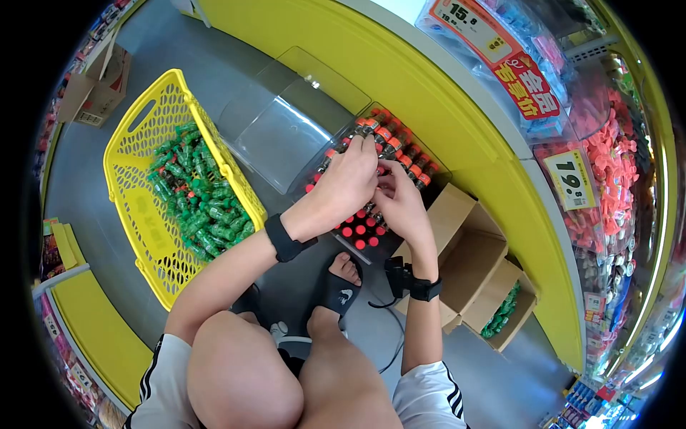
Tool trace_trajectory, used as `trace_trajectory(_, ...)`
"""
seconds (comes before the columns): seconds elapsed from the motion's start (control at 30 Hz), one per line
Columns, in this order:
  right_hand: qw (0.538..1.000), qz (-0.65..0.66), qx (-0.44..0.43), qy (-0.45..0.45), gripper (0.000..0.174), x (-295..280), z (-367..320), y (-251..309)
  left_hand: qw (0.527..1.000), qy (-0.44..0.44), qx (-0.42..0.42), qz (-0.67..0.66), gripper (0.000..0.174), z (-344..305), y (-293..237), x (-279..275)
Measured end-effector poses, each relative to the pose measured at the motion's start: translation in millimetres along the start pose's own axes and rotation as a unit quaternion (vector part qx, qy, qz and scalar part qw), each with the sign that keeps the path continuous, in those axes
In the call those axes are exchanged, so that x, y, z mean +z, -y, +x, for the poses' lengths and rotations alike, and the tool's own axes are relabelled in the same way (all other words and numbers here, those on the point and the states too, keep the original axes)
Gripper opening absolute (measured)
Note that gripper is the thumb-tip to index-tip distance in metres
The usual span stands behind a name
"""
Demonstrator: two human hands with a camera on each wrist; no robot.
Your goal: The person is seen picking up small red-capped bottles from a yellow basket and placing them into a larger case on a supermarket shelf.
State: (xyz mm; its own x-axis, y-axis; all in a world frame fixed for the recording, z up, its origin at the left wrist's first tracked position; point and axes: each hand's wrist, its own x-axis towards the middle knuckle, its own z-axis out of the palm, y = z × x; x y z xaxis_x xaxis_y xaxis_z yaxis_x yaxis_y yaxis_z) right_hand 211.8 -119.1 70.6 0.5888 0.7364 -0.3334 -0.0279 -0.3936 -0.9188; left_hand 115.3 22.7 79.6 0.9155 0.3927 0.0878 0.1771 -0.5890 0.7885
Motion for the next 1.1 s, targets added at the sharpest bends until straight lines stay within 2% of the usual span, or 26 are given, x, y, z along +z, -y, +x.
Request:
trace_trajectory(0.1, 0.999, 0.031, -0.002, -0.015, 0.041, -19, 5, -14, 1.000, 0.013, 0.006, -0.002, 0.031, -2, -1, 16)
trace_trajectory(0.17, 0.997, 0.044, 0.032, -0.061, 0.036, -24, 9, -16, 0.999, 0.005, 0.039, -0.013, 0.028, -2, 1, 30)
trace_trajectory(0.2, 0.996, 0.043, 0.011, -0.076, 0.037, -25, 11, -24, 0.996, -0.015, 0.083, -0.005, 0.031, -1, 3, 35)
trace_trajectory(0.33, 0.993, 0.026, 0.021, -0.115, 0.044, -35, 21, -42, 0.998, -0.010, 0.064, -0.010, 0.030, 3, 2, 52)
trace_trajectory(0.43, 0.990, 0.049, 0.022, -0.129, 0.048, -41, 29, -45, 0.997, -0.019, 0.052, -0.056, 0.036, 2, -3, 54)
trace_trajectory(0.5, 0.983, 0.011, 0.028, -0.179, 0.049, -44, 34, -44, 0.996, -0.018, 0.034, -0.078, 0.039, -1, -4, 54)
trace_trajectory(0.57, 0.979, -0.006, 0.033, -0.202, 0.051, -43, 42, -44, 0.998, -0.025, 0.050, -0.042, 0.039, -3, -4, 56)
trace_trajectory(0.63, 0.966, -0.091, 0.046, -0.236, 0.059, -44, 51, -45, 0.999, -0.014, 0.013, 0.032, 0.035, -4, -4, 55)
trace_trajectory(0.67, 0.966, -0.090, 0.047, -0.237, 0.059, -42, 56, -46, 0.999, -0.013, 0.013, 0.031, 0.035, -5, -3, 55)
trace_trajectory(0.73, 0.941, -0.191, 0.046, -0.275, 0.062, -40, 65, -50, 0.997, -0.012, 0.027, 0.066, 0.028, -6, 3, 59)
trace_trajectory(0.83, 0.939, -0.185, 0.033, -0.288, 0.061, -35, 71, -54, 0.995, -0.021, 0.059, 0.084, 0.022, -9, 8, 65)
trace_trajectory(0.97, 0.933, -0.202, 0.053, -0.293, 0.059, -23, 70, -38, 0.995, 0.010, 0.052, 0.083, 0.021, -11, 12, 70)
trace_trajectory(1.1, 0.910, -0.270, 0.041, -0.313, 0.058, -12, 63, -24, 0.995, 0.015, 0.067, 0.079, 0.023, -11, 17, 77)
